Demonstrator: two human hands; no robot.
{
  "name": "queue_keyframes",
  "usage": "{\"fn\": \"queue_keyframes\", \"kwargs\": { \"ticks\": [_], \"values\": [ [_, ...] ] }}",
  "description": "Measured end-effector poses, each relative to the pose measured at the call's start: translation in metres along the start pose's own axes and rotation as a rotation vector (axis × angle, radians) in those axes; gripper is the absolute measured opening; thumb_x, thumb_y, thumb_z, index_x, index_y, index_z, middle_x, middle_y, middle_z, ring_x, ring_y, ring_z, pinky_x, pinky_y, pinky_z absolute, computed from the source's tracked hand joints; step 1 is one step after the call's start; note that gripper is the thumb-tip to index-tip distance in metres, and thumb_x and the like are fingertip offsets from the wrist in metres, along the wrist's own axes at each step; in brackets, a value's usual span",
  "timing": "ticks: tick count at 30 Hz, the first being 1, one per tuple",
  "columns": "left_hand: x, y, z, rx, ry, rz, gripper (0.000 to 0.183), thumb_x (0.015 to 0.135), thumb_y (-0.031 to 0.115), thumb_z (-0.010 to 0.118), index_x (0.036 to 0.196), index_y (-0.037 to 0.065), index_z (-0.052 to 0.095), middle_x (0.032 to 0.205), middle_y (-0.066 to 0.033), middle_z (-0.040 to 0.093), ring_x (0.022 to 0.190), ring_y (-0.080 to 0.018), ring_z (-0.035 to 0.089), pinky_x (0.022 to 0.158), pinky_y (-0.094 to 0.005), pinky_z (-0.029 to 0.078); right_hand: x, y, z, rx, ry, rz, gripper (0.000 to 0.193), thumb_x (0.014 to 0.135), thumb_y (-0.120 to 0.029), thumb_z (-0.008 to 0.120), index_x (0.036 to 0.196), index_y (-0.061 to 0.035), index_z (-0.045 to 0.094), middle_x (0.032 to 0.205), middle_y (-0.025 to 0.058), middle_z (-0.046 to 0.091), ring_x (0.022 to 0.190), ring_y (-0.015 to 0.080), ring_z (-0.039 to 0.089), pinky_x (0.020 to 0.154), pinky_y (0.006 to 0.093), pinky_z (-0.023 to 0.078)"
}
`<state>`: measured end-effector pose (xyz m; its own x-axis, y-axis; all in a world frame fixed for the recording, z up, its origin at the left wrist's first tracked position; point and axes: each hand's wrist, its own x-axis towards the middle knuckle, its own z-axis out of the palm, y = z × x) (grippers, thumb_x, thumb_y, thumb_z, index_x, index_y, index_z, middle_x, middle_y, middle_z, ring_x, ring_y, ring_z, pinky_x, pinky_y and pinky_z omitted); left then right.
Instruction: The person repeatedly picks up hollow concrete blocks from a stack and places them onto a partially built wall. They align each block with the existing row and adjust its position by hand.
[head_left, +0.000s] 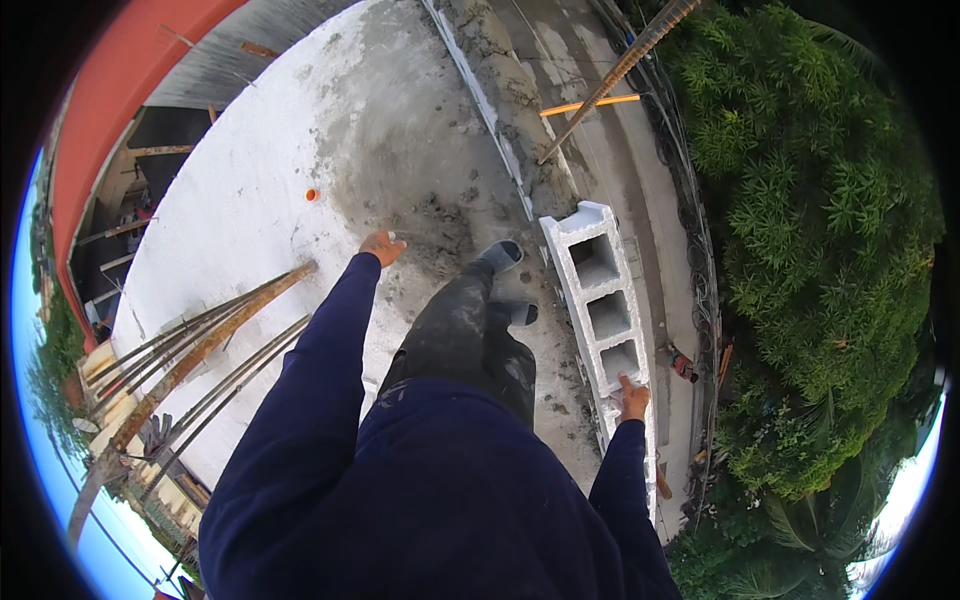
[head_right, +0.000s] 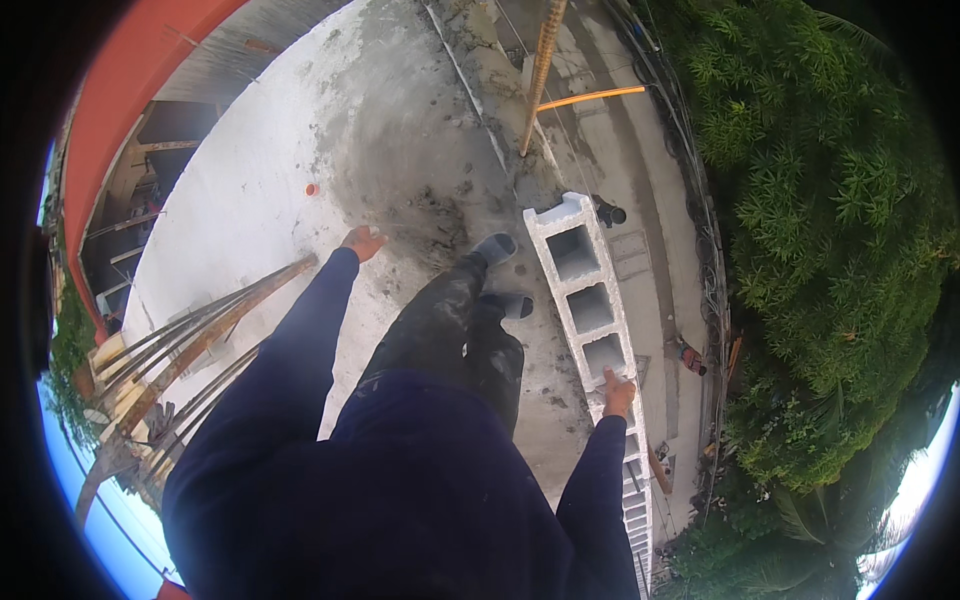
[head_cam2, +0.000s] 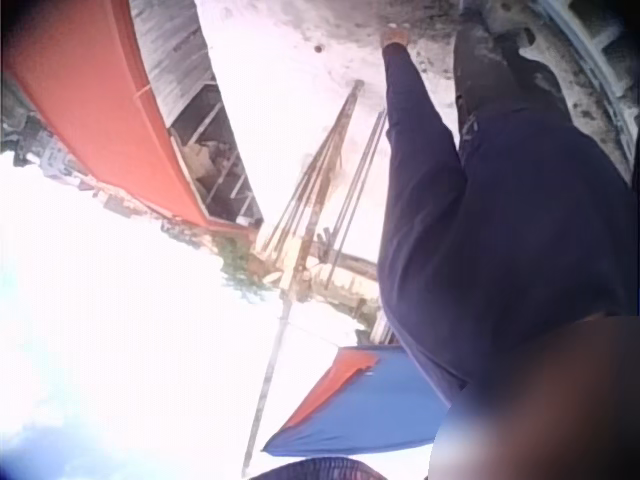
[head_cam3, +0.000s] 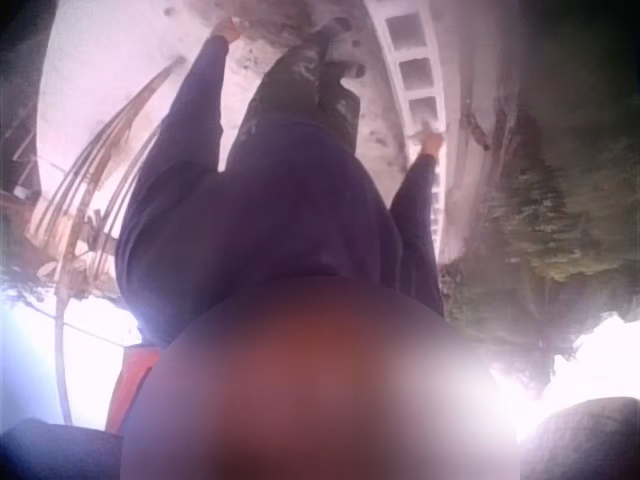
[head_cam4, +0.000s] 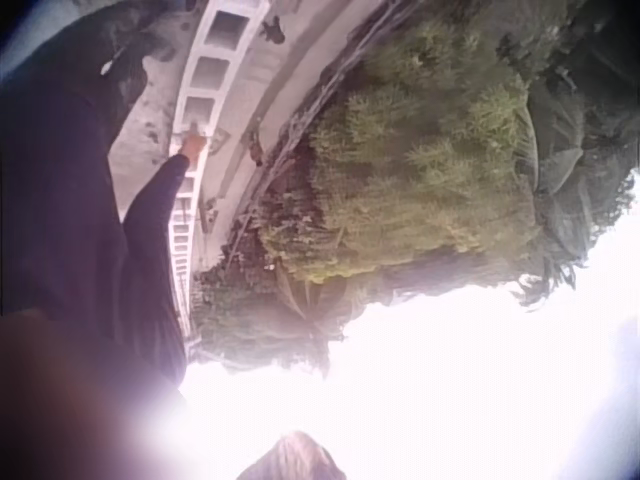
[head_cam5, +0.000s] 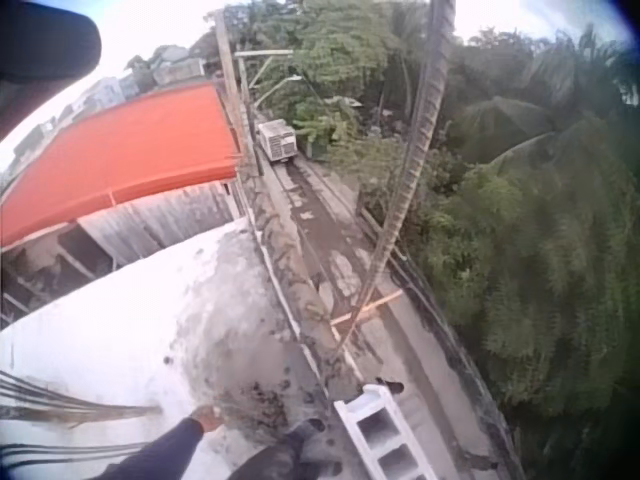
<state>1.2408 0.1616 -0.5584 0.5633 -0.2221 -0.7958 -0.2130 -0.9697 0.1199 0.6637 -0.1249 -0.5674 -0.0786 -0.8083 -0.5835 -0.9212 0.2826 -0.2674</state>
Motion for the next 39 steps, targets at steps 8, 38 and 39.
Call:
{"fn": "queue_keyframes", "kwargs": {
  "ticks": [8,38,39],
  "values": [
    [-0.03,0.0,0.065,-0.062,-0.172,-0.06,0.057,0.081,0.044,0.056,0.117,-0.001,0.055,0.118,-0.0215,0.056,0.11,-0.032,0.054,0.092,-0.0383,0.043,0.011,0.022,0.008,0.155,-0.053,0.162,0.041,0.074,-0.027,0.074,0.083,0.0071,0.054,0.082,0.0157,0.062,0.064,0.0257,0.065,0.052,0.0364,0.053],
    [-0.008,0.3,0.032,0.58,-0.055,0.835,0.057,0.082,0.038,0.062,0.125,0.002,0.051,0.12,-0.0212,0.055,0.111,-0.0344,0.052,0.093,-0.0422,0.043,-0.063,-0.086,0.015,-0.033,0.149,0.26,0.046,0.07,-0.042,0.069,0.084,0.0006,0.062,0.084,0.0208,0.064,0.084,0.0351,0.063,0.075,0.0421,0.05],
    [-0.009,0.299,0.032,0.592,-0.042,0.849,0.058,0.082,0.038,0.062,0.125,0.001,0.051,0.12,-0.0216,0.055,0.111,-0.0344,0.052,0.092,-0.0422,0.043,-0.063,-0.085,0.016,-0.037,0.165,0.264,0.045,0.07,-0.042,0.069,0.084,0.0004,0.062,0.084,0.0209,0.064,0.084,0.0352,0.063,0.075,0.0421,0.05]
  ]
}}
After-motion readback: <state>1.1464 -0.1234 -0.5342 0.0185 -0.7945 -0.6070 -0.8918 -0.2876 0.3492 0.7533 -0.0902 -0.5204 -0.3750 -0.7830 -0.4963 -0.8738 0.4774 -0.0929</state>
